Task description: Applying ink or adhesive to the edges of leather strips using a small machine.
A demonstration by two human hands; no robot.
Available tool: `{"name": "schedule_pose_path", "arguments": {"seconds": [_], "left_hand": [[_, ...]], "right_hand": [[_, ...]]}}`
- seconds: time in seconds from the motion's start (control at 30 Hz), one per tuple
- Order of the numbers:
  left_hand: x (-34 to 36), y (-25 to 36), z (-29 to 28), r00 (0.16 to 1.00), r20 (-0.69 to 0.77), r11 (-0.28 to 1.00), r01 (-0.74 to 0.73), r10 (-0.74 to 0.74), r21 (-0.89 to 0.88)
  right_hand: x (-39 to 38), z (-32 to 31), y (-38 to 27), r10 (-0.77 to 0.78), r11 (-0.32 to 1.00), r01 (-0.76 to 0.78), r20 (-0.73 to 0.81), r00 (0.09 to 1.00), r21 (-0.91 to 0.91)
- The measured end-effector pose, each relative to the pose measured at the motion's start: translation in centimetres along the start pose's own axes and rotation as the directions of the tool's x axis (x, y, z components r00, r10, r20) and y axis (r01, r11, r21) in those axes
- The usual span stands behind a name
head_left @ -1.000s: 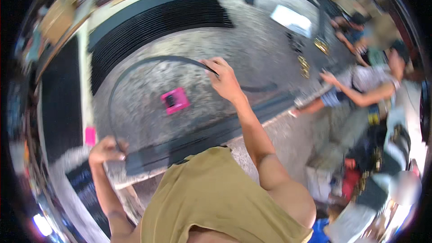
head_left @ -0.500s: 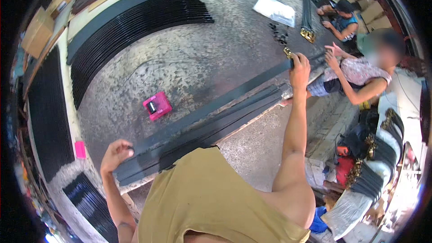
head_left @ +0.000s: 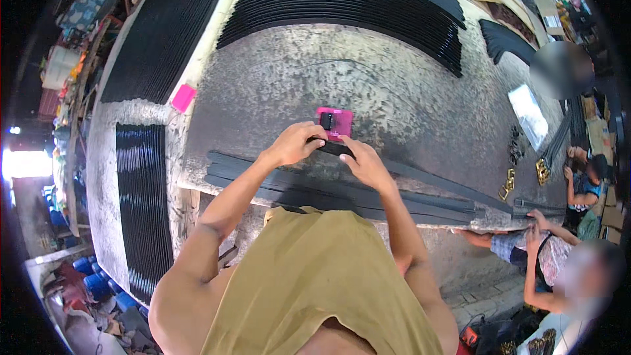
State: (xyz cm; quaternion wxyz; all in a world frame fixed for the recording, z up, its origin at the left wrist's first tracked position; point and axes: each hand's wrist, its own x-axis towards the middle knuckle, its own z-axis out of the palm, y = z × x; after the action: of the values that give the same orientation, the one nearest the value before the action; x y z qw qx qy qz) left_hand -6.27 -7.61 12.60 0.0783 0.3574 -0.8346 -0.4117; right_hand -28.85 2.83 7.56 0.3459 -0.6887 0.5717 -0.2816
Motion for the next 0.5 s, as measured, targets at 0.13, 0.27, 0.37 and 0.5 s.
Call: {"name": "schedule_pose_path", "arguments": {"seconds": [0.13, 0.27, 0.37, 0.5], "left_hand": [[-1.2, -1.4, 1.9, 0.922, -0.312, 0.911, -0.092, 0.231, 0.403], [-2.2, -1.4, 3.5, 0.910, -0.366, 0.877, 0.006, 0.194, 0.481], [-2.7, -2.2, 4.2, 0.930, -0.350, 0.874, 0.074, 0.113, 0.480], [-3.1, -3.8, 4.2, 0.907, -0.422, 0.875, 0.207, -0.003, 0.439]], "right_hand": [[1.4, 2.0, -0.9, -0.036, 0.972, 0.020, -0.064, 0.997, -0.234], [1.4, 2.9, -0.4, -0.105, 0.928, 0.010, -0.236, 0.966, -0.373], [1.7, 3.2, -0.3, -0.132, 0.916, 0.022, -0.248, 0.960, -0.402], [1.9, 3.3, 0.0, -0.125, 0.897, 0.002, -0.250, 0.960, -0.442]]}}
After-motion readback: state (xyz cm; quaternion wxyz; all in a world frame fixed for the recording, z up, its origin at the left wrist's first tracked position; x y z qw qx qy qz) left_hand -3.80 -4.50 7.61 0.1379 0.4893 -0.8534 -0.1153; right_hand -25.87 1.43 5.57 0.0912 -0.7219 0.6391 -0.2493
